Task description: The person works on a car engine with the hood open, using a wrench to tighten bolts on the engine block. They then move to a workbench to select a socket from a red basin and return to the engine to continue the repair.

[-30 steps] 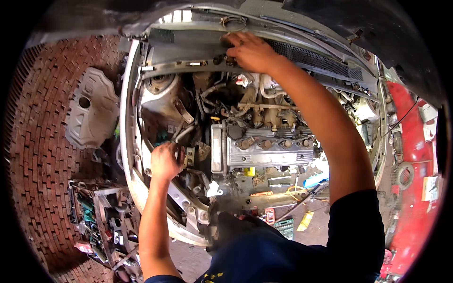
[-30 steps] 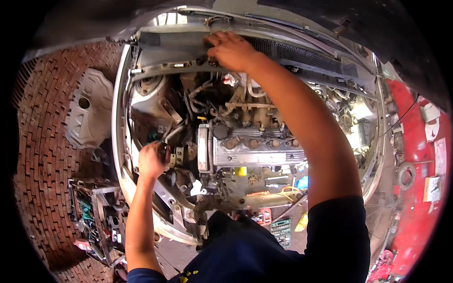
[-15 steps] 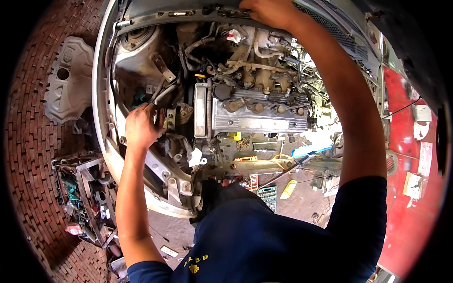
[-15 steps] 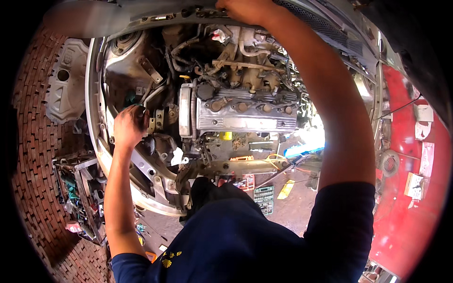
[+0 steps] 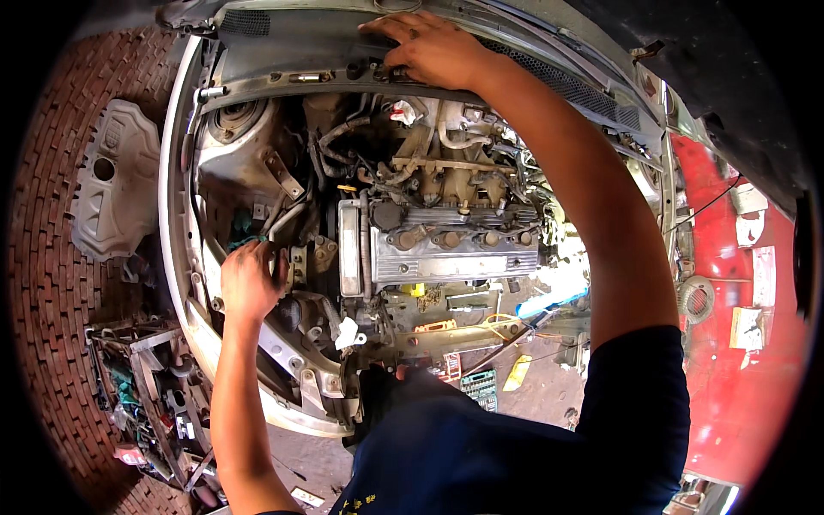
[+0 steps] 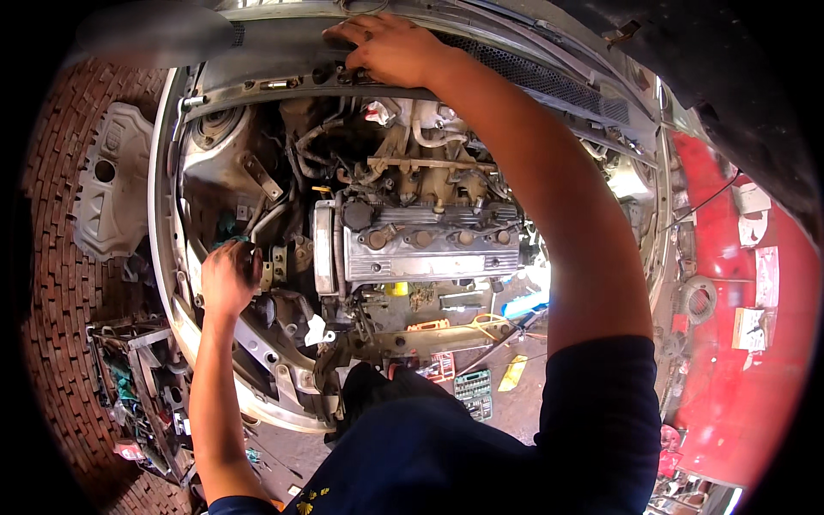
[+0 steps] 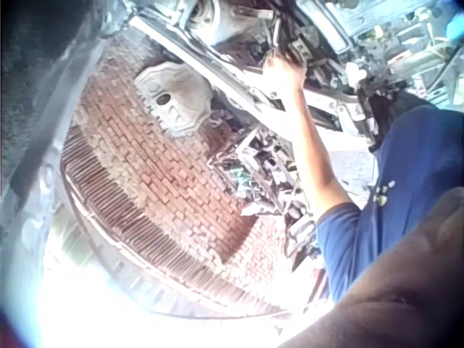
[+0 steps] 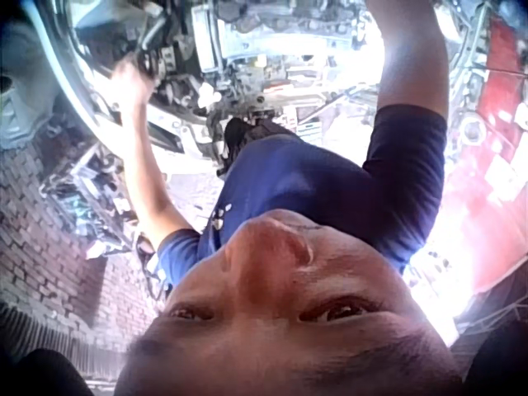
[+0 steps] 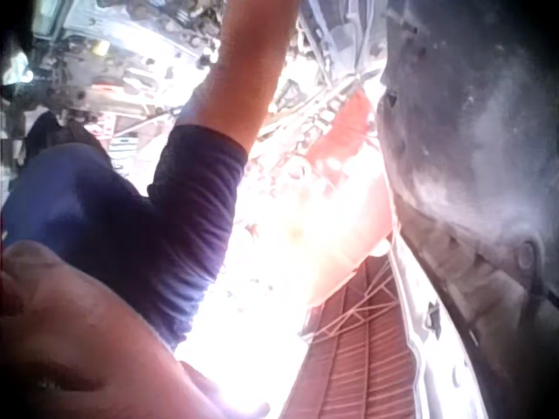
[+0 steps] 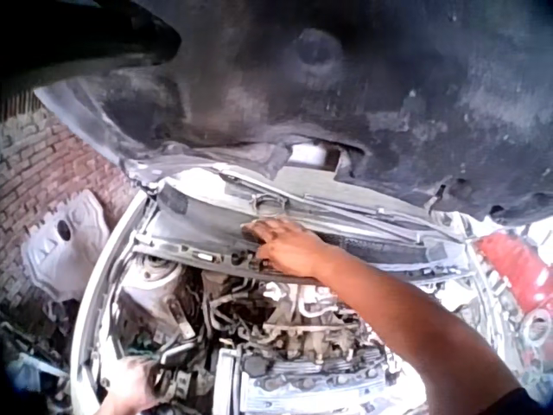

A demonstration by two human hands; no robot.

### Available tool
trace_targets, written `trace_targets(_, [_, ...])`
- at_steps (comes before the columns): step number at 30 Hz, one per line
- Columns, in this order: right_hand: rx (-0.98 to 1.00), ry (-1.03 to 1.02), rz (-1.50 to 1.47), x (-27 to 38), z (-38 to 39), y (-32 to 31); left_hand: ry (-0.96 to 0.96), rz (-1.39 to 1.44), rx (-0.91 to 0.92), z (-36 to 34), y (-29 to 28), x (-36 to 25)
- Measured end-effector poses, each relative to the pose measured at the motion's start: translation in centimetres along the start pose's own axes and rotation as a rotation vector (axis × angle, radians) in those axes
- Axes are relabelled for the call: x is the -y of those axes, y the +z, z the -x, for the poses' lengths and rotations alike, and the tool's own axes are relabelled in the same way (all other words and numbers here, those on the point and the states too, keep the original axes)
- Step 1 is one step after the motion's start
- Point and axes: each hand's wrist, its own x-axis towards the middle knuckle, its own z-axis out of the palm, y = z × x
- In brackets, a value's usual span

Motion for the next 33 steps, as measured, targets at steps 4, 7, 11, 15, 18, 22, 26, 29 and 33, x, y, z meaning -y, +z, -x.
trace_targets(4, [-0.014, 0.000, -0.030, -1.0, 0.1, 0.1, 0.001, 0.009, 0.005, -0.1, 0.2, 0.1])
trace_targets(7, [-0.287, -0.132, 0.005, -2.1, 1.2, -0.7, 0.012, -0.015, -0.039, 0.3, 0.4, 0.7])
trace_targets(11, [-0.320, -0.009, -0.551, -1.7, 4.6, -4.0, -0.003, -0.003, 0.002, -0.5, -0.1, -0.2])
trace_targets(15, [-0.349, 0.243, -0.754, 1.7, 8.3, -4.3, 0.025, -0.036, -0.004, -0.3, -0.1, -0.2])
trace_targets(18, [-0.396, 0.249, -0.792, 3.3, 11.6, -2.0, 0.040, -0.022, 0.016, -0.4, -0.2, -0.3])
trace_targets(22, [-0.156, 0.364, -0.894, 8.6, 15.8, 0.1, 0.085, -0.023, -0.045, -0.1, 0.1, -0.1])
trace_targets(26, [0.082, 0.348, -0.821, 15.3, 18.0, 2.8, 0.072, -0.038, -0.020, -0.2, 0.3, -0.1])
trace_targets(29, [-0.119, 0.200, -0.822, 19.0, 18.4, 5.3, 0.060, -0.068, -0.015, -0.2, 0.4, 0.0])
trace_targets(33, [-0.071, 0.204, -0.659, 22.1, 17.1, 6.5, 0.077, -0.062, -0.040, 0.1, 0.8, 0.3])
